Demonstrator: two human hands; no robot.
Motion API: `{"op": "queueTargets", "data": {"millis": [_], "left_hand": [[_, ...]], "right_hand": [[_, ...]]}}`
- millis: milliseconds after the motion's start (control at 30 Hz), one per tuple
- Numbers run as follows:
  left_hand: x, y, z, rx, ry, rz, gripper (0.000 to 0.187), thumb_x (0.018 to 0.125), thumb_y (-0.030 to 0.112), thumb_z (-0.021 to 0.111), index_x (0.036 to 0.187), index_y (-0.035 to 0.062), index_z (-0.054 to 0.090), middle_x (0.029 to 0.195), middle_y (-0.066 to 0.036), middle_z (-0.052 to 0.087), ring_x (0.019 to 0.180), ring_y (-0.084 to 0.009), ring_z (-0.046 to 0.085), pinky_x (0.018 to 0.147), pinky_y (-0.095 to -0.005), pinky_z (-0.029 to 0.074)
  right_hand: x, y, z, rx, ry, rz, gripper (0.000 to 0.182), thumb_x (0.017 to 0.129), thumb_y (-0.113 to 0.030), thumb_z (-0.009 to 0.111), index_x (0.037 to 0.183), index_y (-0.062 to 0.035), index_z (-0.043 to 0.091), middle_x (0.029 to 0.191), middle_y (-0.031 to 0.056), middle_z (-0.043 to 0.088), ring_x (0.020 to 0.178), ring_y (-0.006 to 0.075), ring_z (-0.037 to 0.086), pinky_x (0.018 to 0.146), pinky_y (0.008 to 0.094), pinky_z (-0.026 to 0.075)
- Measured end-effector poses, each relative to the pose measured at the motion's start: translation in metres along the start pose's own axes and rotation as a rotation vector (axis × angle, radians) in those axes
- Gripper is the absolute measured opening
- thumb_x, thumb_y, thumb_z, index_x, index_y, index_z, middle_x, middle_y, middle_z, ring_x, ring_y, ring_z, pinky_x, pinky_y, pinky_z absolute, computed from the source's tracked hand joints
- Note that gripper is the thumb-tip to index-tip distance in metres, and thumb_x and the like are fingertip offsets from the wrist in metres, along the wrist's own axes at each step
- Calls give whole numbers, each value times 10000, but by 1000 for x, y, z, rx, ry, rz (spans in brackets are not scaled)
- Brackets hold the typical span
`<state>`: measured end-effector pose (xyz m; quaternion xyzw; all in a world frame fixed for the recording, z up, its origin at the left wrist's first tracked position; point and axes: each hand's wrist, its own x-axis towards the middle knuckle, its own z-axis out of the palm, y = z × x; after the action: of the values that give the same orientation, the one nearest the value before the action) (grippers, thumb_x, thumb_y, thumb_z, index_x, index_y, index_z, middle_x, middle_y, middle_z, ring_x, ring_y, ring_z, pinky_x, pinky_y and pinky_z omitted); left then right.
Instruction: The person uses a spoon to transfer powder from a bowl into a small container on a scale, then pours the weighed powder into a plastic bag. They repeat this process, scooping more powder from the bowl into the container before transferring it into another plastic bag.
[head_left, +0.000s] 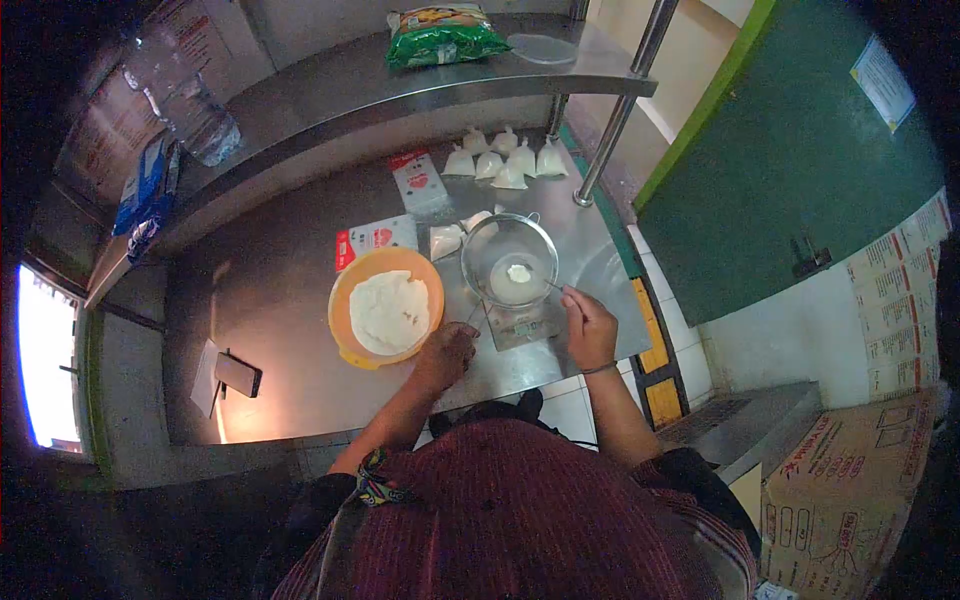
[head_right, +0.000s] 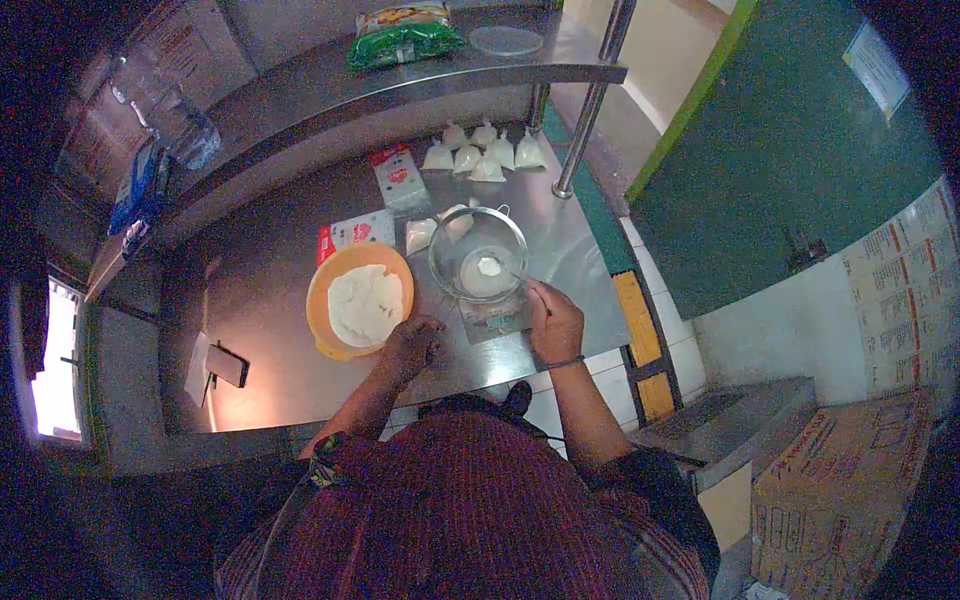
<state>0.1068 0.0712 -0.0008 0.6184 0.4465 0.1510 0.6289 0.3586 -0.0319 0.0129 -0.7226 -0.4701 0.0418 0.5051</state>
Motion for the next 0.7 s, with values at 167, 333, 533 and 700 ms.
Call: {"op": "queueTargets", "data": {"millis": [167,333,533,700], "left_hand": [[6,-19,2,16,18,181,264,1033,258,496,1032,34,635,699,-32,547,581,-130,503,541,-304,429],[1,-3,4,150,28,184,253,1026,242,498,1022,26,631,708,-38,559,591,-132,513,540,-300,428],[6,-21,8,154,63,311,261,1030,240,488,1030,18,624,693,-31,561,574,-123,508,530,-292,422],[10,-26,7,-9,6,30,277,1034,253,482,1028,14,622,693,-28,564,568,-118,500,526,-294,420]], "right_hand": [[0,-9,-7,-79,-72,-137,225,958,-155,585,1107,-40,709,1082,174,714,1009,331,694,887,394,551],[-1,-4,-10,-108,-71,-133,233,958,-157,576,1103,-32,709,1091,169,714,1017,326,692,897,395,549],[-5,-4,-9,-72,-12,-125,211,950,-123,601,1099,-22,711,1034,184,723,932,307,717,823,375,564],[-7,4,-7,-51,-55,-38,236,957,-164,591,1096,-16,712,1048,196,719,966,334,710,867,393,555]]}}
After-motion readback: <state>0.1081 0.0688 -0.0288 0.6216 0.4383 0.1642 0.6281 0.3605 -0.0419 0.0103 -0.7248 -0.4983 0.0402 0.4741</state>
